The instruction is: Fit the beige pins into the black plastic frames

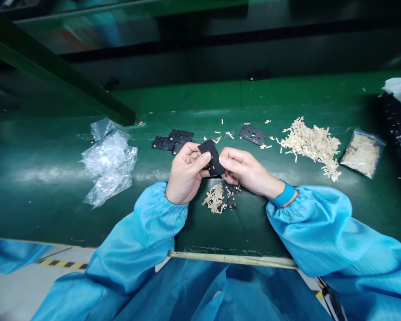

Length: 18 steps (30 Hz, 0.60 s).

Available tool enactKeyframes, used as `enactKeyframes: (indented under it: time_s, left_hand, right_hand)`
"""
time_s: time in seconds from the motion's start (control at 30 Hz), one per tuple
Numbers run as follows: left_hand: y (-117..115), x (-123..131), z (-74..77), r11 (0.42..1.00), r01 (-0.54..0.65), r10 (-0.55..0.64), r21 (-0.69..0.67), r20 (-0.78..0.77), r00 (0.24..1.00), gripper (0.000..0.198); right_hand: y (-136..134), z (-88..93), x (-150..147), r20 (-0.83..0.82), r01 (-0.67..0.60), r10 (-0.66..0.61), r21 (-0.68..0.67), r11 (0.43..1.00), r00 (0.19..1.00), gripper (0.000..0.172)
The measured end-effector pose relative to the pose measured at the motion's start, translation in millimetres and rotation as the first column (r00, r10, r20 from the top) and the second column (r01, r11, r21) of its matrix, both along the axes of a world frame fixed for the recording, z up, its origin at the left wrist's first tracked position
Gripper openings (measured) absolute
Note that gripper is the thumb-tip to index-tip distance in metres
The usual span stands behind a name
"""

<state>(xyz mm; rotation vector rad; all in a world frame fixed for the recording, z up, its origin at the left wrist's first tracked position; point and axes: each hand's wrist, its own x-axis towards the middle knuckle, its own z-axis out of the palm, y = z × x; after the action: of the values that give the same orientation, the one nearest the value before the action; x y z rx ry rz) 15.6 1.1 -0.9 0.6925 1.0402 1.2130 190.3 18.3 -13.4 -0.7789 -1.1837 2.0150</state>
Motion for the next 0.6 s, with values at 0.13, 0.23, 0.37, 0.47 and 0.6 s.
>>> enactKeyframes:
  time_s: [0.13, 0.23, 0.37, 0.47, 0.6]
  left_hand:
    - [1.3, -0.1, 0.0, 0.999, -0.049, 0.049, 0.011, 0.012, 0.999, 0.039]
    - [2.6, -1.8, 0.6, 0.996, -0.087, 0.087, 0.025, 0.018, 0.996, 0.038]
    - [2.3, -2.6, 1.6, 0.995, -0.1, 0.1, 0.005, -0.023, 0.995, 0.04]
    - [1.2, -1.9, 2.3, 0.993, -0.115, 0.115, -0.012, -0.022, 0.993, 0.041]
    - [-1.0, 0.7, 4.1, 0.989, -0.138, 0.141, -0.058, 0.043, 0.989, 0.041]
  right_hand:
    - [2.1, 0.1, -2.7, 0.0, 0.083, -0.083, -0.013, 0.996, 0.997, 0.035]
    - [3.8, 2.4, -3.4, -0.026, 0.121, -0.122, -0.043, 0.992, 0.992, 0.032]
    - [3.7, 4.0, -2.3, -0.024, 0.119, -0.12, -0.062, 0.991, 0.992, 0.032]
    - [2.7, 2.3, -0.9, -0.022, 0.102, -0.103, -0.041, 0.994, 0.994, 0.031]
    - [2.0, -2.2, 0.2, -0.037, 0.107, -0.105, 0.056, 0.993, 0.994, 0.023]
